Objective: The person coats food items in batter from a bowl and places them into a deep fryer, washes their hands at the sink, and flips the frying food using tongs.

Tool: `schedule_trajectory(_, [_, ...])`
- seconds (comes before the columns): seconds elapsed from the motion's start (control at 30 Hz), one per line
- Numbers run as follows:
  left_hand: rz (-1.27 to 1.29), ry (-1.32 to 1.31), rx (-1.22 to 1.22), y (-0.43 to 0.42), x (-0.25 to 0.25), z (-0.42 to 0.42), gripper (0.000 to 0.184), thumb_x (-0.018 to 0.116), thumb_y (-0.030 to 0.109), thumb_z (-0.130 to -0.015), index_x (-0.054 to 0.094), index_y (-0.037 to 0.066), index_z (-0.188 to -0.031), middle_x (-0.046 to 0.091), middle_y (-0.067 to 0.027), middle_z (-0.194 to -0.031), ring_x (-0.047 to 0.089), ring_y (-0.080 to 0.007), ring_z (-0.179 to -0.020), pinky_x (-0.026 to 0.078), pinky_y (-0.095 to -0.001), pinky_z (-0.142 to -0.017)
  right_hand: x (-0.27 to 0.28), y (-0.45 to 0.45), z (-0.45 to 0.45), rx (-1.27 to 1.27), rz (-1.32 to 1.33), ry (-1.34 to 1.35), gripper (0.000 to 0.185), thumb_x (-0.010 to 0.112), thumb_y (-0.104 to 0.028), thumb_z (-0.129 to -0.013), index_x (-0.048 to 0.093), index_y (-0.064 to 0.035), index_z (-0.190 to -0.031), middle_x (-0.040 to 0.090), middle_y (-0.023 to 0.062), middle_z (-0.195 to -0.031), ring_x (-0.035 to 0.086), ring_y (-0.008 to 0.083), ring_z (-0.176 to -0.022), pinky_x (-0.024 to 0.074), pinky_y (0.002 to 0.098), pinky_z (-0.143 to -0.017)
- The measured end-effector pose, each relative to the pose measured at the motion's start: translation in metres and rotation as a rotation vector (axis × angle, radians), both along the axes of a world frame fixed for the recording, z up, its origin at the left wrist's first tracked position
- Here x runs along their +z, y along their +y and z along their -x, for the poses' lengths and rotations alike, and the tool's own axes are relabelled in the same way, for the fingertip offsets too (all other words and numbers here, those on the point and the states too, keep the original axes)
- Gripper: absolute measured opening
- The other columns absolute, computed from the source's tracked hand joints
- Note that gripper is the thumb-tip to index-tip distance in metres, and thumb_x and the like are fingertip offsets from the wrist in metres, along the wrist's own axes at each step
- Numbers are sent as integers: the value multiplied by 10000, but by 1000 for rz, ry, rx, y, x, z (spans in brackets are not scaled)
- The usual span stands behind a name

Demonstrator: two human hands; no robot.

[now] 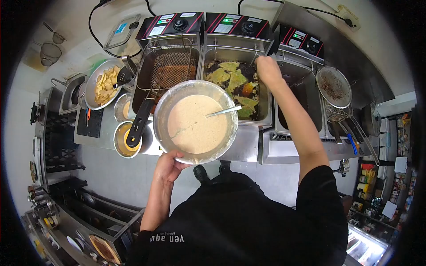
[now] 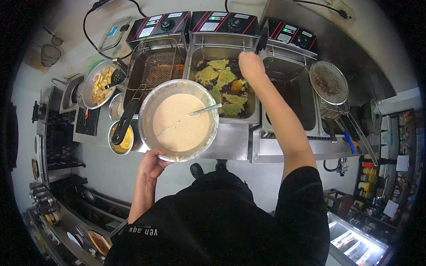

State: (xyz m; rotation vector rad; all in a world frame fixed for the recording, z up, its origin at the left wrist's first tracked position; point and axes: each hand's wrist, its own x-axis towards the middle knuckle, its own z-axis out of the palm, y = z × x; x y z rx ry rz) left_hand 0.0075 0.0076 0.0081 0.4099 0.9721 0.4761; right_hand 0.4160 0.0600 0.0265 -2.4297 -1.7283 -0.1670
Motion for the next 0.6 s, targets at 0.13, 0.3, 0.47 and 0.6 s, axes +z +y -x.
schedule_trajectory(0.13, [-4,22,15,0,0,-1,493,462,-30,-746,351,-122,-1218,518,-236,-1139,614,-352,-943,583,-448,-750,38,-13,16,19,-66,12,141,512,-18,-750,645,25,-771,628,262,-791,638,388,-795,516,443,-722])
schedule_trajectory(0.3, [-1,22,6,1,4,-2,483,451,-32,-749,354,-123,-1214,521,-235,-1135,615,-351,-942,582,-441,-757,60,-26,32,63,-66,25,159,513,-20,-747,655,22,-806,627,261,-808,635,385,-815,508,440,-746])
schedule_trajectory(0.47, [-5,-23,10,0,-1,-1,472,441,-33,-749,361,-118,-1207,524,-232,-1123,618,-349,-933,587,-434,-744,70,-34,50,89,-101,67,187,520,-19,-746,671,11,-851,626,266,-820,632,382,-832,501,442,-764])
schedule_trajectory(0.6, [-6,-15,7,0,-2,-1,473,443,-34,-746,364,-114,-1205,525,-231,-1124,615,-352,-939,584,-439,-755,69,-36,56,100,-94,134,183,535,-26,-747,675,6,-861,625,265,-822,628,389,-827,497,446,-766])
